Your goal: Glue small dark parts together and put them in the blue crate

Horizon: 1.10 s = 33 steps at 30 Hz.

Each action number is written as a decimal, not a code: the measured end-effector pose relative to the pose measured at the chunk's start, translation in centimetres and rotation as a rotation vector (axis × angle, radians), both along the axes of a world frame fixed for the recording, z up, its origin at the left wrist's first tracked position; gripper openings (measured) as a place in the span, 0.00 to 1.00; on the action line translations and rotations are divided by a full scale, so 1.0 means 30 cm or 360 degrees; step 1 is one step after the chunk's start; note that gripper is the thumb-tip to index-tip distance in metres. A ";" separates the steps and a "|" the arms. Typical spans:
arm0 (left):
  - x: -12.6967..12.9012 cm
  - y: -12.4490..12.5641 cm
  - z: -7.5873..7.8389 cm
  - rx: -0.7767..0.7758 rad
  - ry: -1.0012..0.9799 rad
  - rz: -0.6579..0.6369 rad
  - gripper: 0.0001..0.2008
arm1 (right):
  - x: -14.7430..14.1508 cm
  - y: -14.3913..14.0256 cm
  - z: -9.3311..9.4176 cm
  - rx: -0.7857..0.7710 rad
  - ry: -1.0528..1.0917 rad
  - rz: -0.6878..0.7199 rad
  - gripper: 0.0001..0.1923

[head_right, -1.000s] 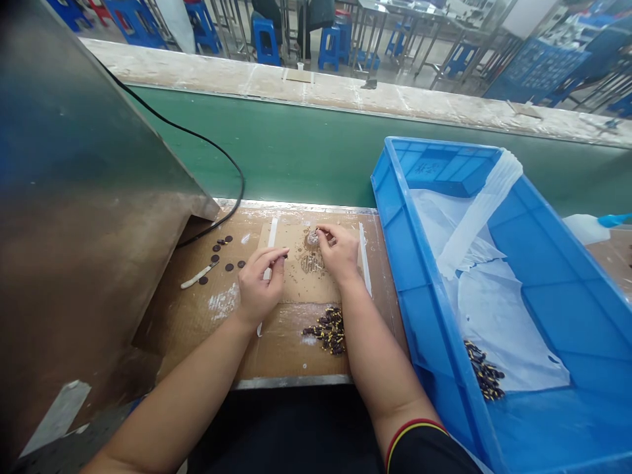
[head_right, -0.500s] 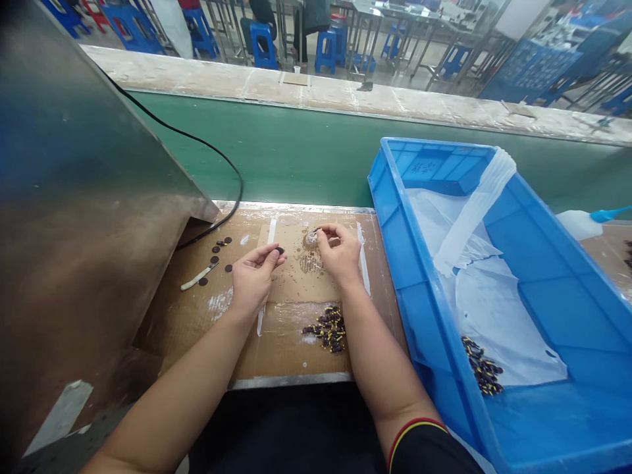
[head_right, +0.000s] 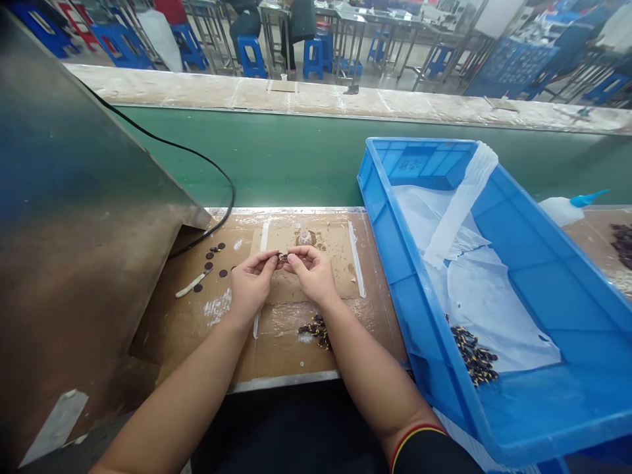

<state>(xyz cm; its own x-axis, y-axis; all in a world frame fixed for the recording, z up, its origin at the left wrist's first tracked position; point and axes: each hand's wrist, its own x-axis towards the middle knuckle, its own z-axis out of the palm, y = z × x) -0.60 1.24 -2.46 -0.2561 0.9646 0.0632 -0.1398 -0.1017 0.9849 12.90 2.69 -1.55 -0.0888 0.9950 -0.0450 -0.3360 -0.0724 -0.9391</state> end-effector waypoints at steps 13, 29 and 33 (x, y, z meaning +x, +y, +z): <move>-0.035 0.005 -0.014 0.0256 0.0298 -0.0002 0.10 | 0.003 -0.010 0.008 -0.0140 0.0250 0.0046 0.16; -0.009 0.013 -0.022 -0.0308 -0.0961 -0.0219 0.12 | 0.001 -0.031 0.023 0.0251 -0.0176 -0.0128 0.13; -0.016 0.013 -0.026 -0.0270 -0.0886 -0.0187 0.13 | -0.002 -0.032 0.025 0.0287 -0.0191 -0.0131 0.10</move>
<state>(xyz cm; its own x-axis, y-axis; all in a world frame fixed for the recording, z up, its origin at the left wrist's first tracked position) -1.07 1.64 -3.25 -0.0974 0.9734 -0.2075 -0.6412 0.0981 0.7611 12.83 1.71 -0.80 -0.0116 0.9916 0.1290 -0.2187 0.1233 -0.9680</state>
